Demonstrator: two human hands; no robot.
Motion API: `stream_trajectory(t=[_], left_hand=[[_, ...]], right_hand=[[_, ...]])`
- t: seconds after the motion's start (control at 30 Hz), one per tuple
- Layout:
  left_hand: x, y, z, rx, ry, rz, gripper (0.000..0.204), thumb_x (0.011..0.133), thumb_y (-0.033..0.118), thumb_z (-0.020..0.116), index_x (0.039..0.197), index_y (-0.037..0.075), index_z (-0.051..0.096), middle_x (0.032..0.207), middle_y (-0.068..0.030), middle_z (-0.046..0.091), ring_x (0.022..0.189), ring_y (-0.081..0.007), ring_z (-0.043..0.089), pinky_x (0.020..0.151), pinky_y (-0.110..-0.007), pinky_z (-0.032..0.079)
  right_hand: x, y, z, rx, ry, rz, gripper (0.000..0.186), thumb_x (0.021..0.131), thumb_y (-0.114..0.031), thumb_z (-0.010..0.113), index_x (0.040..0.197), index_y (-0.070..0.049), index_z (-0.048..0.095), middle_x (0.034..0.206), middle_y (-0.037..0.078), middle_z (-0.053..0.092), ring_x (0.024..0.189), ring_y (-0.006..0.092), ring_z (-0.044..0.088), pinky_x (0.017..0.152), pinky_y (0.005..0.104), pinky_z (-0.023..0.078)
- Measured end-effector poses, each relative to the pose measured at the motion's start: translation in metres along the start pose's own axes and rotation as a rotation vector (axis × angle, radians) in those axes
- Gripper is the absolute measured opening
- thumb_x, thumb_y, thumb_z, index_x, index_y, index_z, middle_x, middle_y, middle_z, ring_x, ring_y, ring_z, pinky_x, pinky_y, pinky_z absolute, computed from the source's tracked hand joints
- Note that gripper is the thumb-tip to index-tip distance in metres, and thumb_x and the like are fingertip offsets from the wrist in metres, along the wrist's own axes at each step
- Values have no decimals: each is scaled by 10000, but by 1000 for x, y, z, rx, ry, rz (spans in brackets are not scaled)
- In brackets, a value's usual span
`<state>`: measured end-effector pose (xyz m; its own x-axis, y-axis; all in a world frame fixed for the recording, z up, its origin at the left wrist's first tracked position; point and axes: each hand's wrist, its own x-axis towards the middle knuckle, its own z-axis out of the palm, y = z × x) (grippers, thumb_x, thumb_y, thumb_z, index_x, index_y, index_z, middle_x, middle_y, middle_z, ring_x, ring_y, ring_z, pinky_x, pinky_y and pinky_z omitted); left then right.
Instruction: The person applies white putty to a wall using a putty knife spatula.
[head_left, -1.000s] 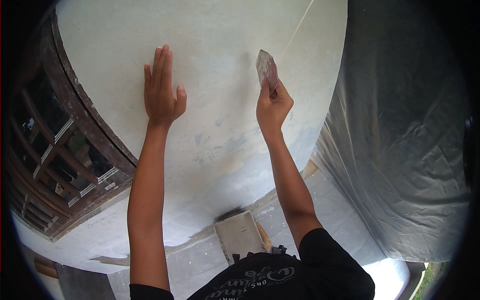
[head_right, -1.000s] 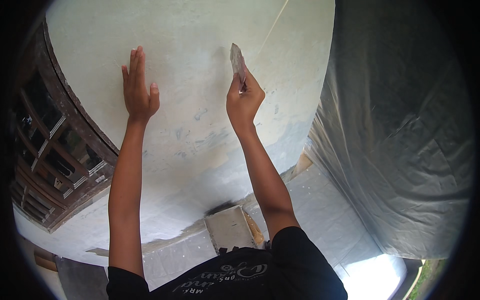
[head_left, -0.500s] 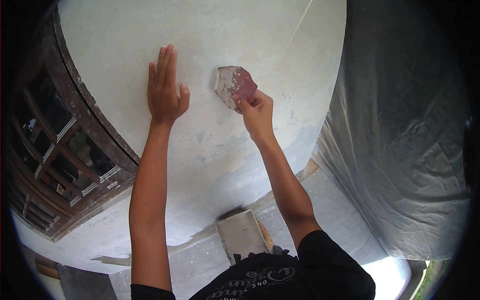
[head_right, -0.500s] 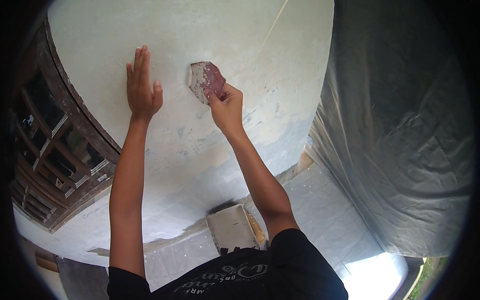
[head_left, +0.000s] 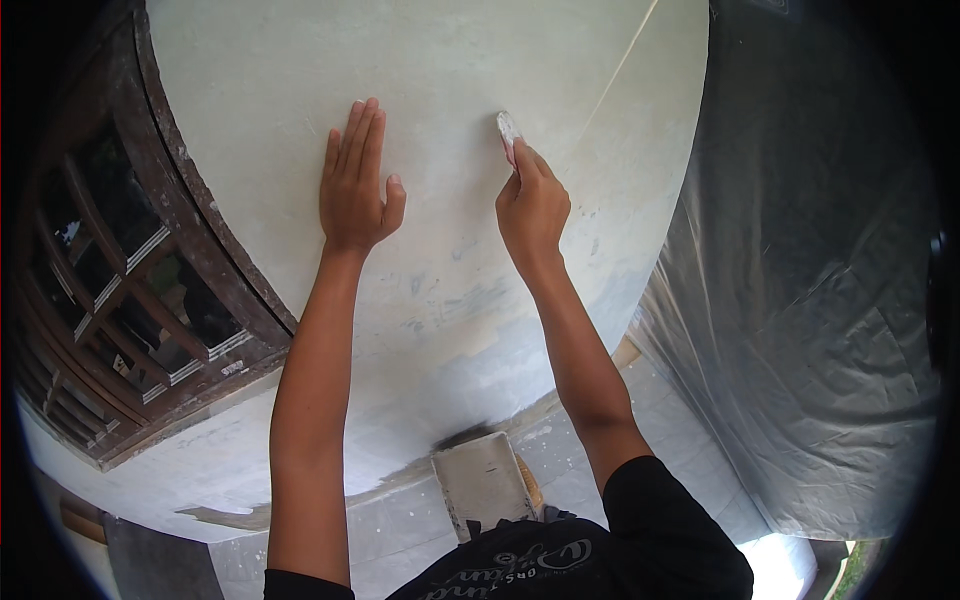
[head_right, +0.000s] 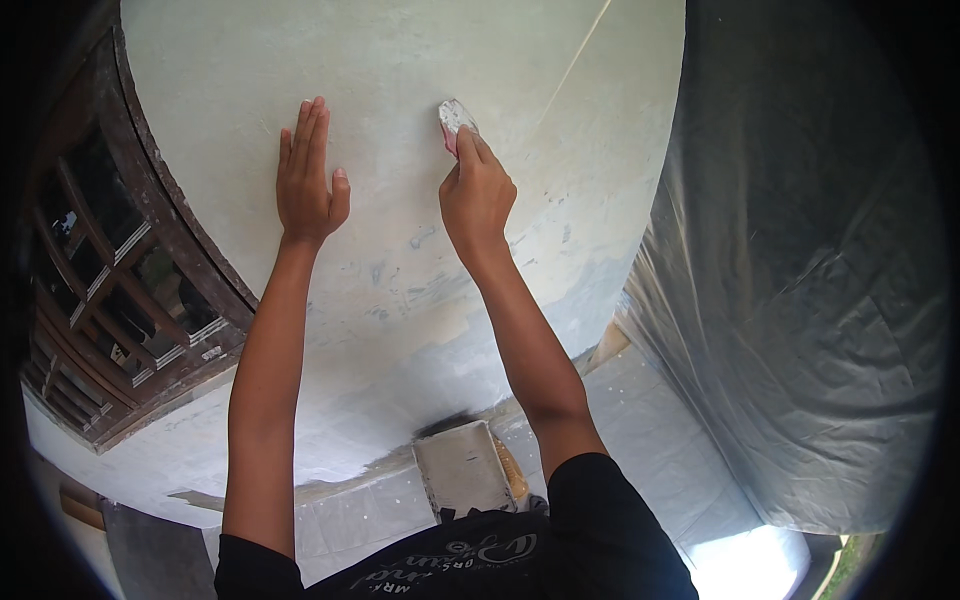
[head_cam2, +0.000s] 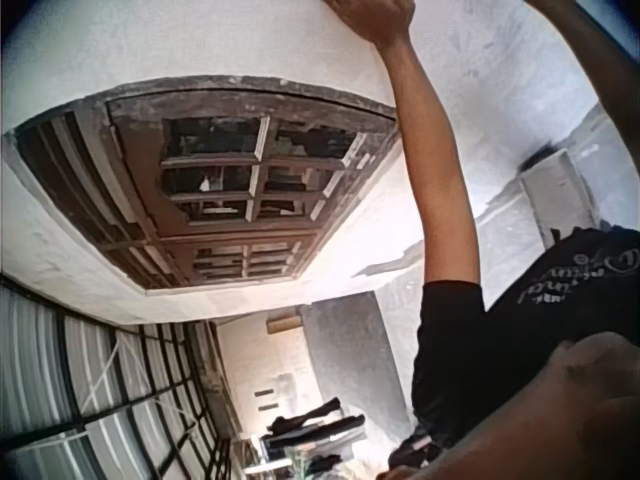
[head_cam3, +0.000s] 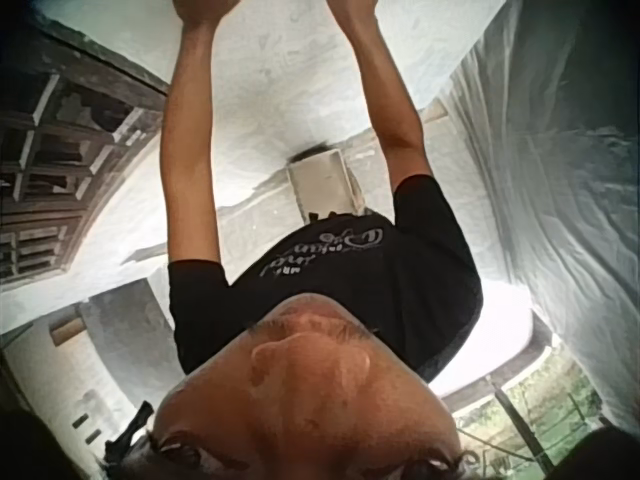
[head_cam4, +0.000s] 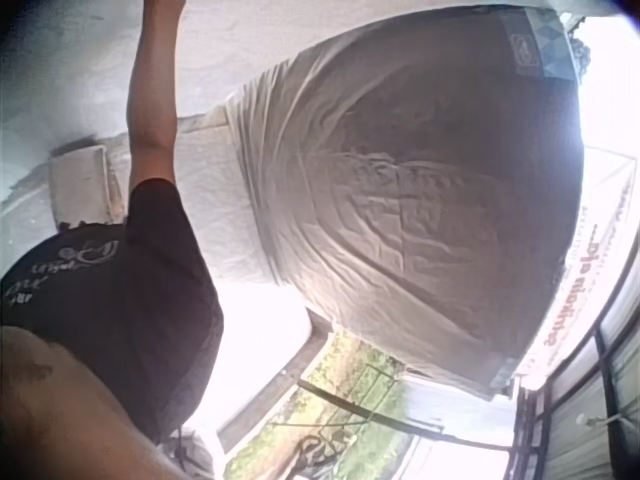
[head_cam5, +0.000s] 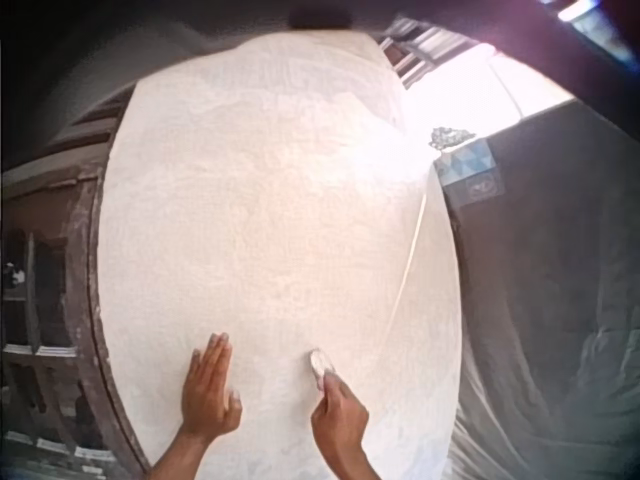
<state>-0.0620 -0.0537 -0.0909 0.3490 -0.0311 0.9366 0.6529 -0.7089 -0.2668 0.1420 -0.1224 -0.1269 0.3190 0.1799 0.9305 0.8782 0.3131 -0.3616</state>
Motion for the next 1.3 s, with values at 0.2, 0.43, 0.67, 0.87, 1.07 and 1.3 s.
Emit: stream_trajectory(t=[0.2,0.43,0.67,0.87,1.07,1.3], left_hand=[[1,0,-3,16,-6,-1,714,802,157,434,1492,-17,375,1556,-150,412,1479,-297,335,1215,-509,200],[2,2,-1,18,-9,-13,711,792,144,441,1485,-13,392,1550,-147,423,1473,-294,347,1211,-496,224],[1,1,-2,51,-10,-17,700,802,177,450,1480,8,402,1556,-124,416,1473,-257,347,1212,-466,240],[-1,-1,-4,50,-8,-9,699,804,173,446,1481,5,399,1555,-124,419,1474,-256,346,1209,-477,235],[2,0,0,-23,34,2,688,816,156,414,1484,-8,399,1545,-147,432,1470,-293,355,1210,-505,206],[1,-1,1,-33,39,10,676,826,160,405,1480,-11,403,1542,-150,435,1469,-298,355,1210,-511,201]], right_hand=[[-3,-2,-12,811,-361,471,178,875,35,636,1042,23,695,883,81,729,711,150,664,661,308,532],[56,9,-12,858,-164,455,109,914,-33,673,989,41,702,874,47,699,785,84,626,783,279,550],[35,0,-8,678,-78,204,195,906,29,603,1070,49,707,838,94,714,736,109,624,714,258,510],[-2,-9,18,240,73,-362,506,743,149,609,1220,-14,657,1216,153,679,1128,352,657,864,418,582],[-23,4,45,51,8,-502,428,781,61,616,1206,25,656,1303,181,633,1240,396,583,985,483,520],[-63,21,29,49,-143,-500,474,765,81,599,1234,26,637,1321,194,619,1249,396,577,994,478,519]])
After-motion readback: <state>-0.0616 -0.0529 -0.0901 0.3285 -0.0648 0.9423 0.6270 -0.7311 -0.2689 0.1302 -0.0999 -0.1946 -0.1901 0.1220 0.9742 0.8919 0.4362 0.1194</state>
